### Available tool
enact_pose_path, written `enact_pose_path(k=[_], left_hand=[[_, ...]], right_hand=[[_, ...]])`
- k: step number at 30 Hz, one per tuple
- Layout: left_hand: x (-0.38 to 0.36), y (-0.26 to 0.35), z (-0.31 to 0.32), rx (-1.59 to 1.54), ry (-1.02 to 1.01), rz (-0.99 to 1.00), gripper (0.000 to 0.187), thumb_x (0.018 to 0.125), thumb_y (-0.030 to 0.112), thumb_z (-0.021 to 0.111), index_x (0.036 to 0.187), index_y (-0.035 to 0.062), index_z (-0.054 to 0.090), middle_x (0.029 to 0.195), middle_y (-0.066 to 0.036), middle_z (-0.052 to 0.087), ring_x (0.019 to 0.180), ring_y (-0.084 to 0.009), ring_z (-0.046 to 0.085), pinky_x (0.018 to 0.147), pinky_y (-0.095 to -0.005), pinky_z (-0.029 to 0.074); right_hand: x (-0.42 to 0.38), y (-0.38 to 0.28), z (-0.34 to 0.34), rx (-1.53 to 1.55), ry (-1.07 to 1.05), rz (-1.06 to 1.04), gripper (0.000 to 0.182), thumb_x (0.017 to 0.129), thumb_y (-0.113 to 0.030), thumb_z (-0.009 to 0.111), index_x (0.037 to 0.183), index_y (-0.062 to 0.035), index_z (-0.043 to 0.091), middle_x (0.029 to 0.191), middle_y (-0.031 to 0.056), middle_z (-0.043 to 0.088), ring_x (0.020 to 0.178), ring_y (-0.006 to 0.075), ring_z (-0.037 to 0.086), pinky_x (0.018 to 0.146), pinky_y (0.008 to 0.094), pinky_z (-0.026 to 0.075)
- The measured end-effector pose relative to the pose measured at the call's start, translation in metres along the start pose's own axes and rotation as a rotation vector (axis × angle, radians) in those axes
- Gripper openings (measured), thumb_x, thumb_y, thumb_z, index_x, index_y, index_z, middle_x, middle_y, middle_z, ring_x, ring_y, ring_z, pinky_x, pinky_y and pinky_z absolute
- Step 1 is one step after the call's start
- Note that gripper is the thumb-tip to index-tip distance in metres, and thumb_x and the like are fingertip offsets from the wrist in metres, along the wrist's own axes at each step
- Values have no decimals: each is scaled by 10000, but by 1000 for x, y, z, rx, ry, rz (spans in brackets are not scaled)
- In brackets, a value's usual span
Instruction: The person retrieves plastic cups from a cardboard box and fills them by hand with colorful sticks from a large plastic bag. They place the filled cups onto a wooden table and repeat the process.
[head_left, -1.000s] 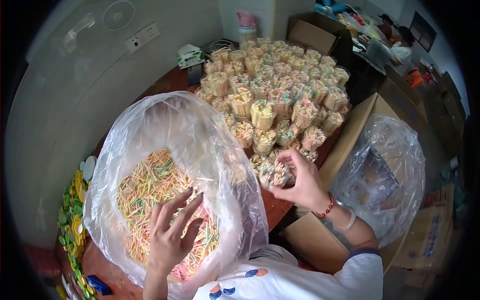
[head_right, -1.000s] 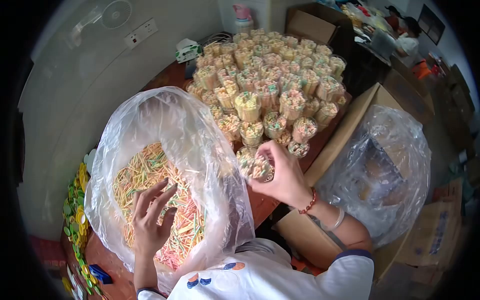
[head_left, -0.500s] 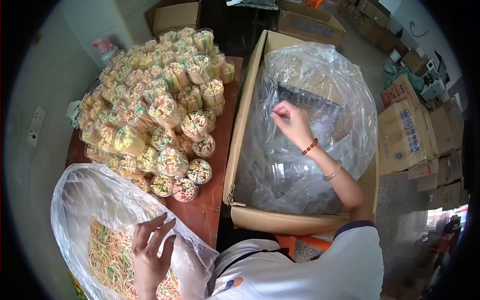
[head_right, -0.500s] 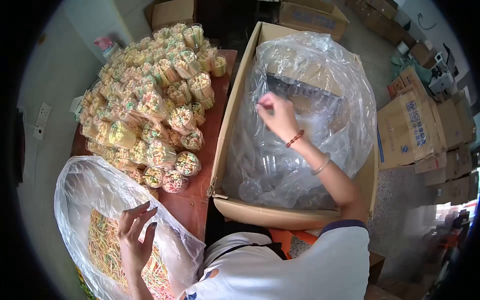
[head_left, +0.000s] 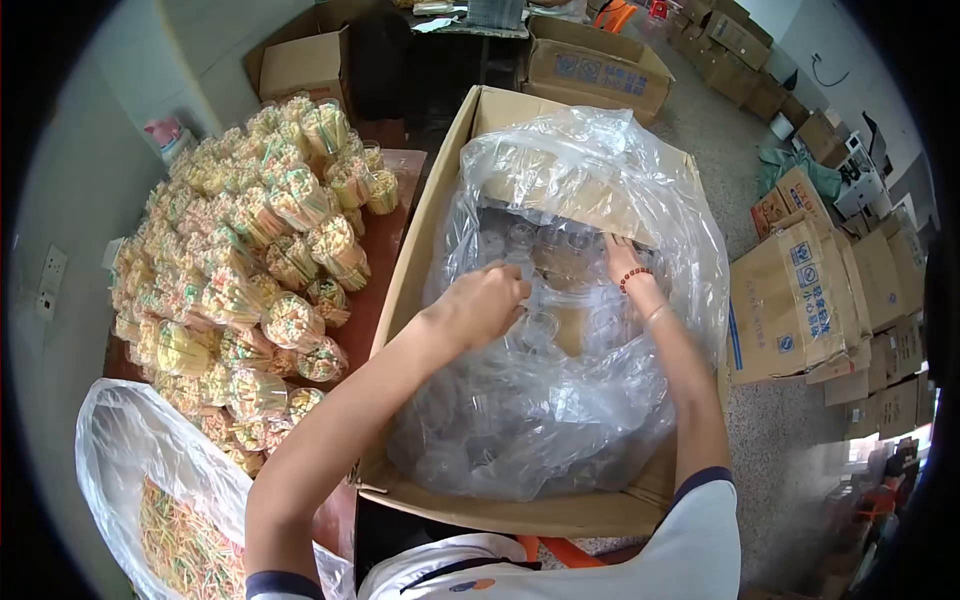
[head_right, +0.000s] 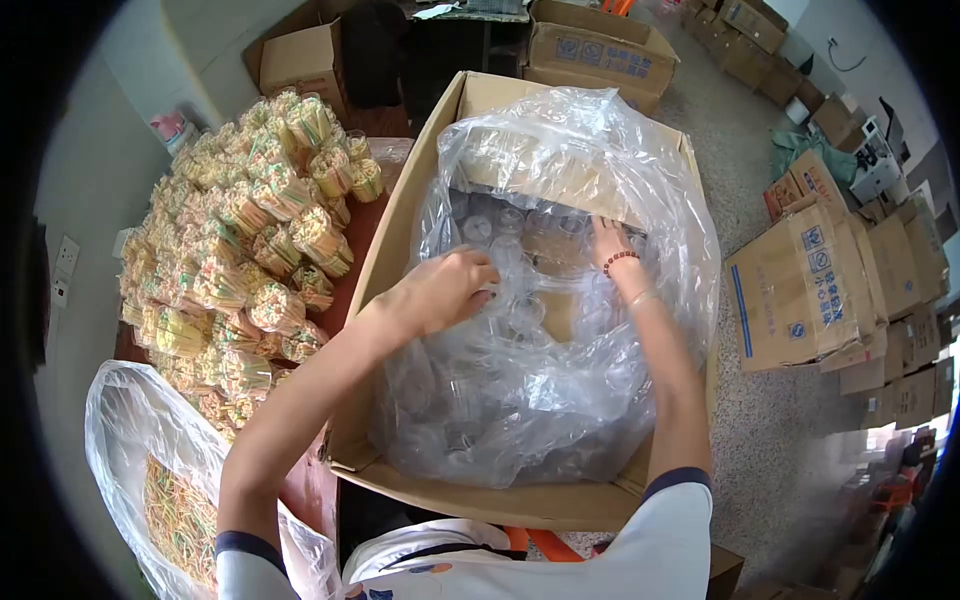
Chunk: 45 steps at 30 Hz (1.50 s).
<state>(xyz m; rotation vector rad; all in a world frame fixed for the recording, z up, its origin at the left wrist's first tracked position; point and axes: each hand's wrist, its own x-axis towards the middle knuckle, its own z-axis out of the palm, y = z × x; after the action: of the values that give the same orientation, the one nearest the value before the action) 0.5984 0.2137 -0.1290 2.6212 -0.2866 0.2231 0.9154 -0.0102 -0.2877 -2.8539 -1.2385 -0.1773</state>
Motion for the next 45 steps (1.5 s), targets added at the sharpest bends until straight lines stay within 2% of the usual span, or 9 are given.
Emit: enact_pose_path(k=[7,9,14,17,22,26,28,34,45], left_hand=[[82,-75,41,173,-104,-158,276,901,155,650,1114,-15,686,1121,-228,699,1076,-397,690,963,-453,566],[97,-87,37,184,-109,-233,308,911,163,634,1155,-22,671,1150,-236,692,1090,-402,686,979,-461,558],[121,-156,56,368,45,-435,537,914,271,650,1403,71,555,1287,-235,654,1214,-407,609,1076,-465,473],[126,-187,46,333,53,-438,472,908,293,637,1309,45,639,1321,-172,661,1247,-358,603,1071,-425,474],[123,-133,-3,445,186,-589,565,906,511,647,1367,184,640,1345,-93,663,1310,-253,570,1133,-378,414],[151,-123,-4,316,179,-618,643,838,551,711,1365,187,653,1349,-77,667,1256,-238,610,1065,-365,480],[153,-126,8,306,138,-608,653,826,562,716,1356,184,658,1339,-80,671,1245,-242,615,1059,-368,484],[144,-149,34,254,-11,-602,684,793,593,730,1329,173,673,1309,-91,683,1213,-254,629,1038,-378,495],[139,-179,56,141,-245,-522,743,731,652,756,1280,153,702,1255,-111,704,1155,-277,656,1000,-396,515]], right_hand=[[25,-16,-98,405,230,310,361,1001,-126,493,1304,-3,645,1245,344,623,1198,487,592,1032,538,472],[51,-28,-153,440,128,622,378,1015,-238,565,1202,59,705,1254,286,666,1219,444,614,1052,496,486],[95,36,-148,1212,-129,288,366,1016,-257,640,1278,-8,699,1271,96,700,1173,220,660,1014,345,529],[90,47,-116,1024,-192,-254,368,1005,-283,666,1265,-25,701,1241,100,710,1120,232,666,1043,368,508],[76,-18,-93,300,239,-102,459,1012,-274,635,1408,-50,583,1341,115,638,1257,240,578,1106,377,450],[100,4,31,772,532,-1,508,1003,-395,585,1409,-91,589,1322,166,654,1261,319,587,1126,441,423],[115,11,78,129,562,11,540,1018,-434,544,1417,-72,578,1392,178,605,1315,325,541,1161,450,383],[91,-27,-2,173,-85,92,563,1030,-444,525,1454,-73,538,1464,168,548,1375,327,482,1164,463,379],[76,-25,75,440,89,56,566,1019,-451,542,1431,-64,563,1469,180,548,1384,328,480,1171,459,374]])
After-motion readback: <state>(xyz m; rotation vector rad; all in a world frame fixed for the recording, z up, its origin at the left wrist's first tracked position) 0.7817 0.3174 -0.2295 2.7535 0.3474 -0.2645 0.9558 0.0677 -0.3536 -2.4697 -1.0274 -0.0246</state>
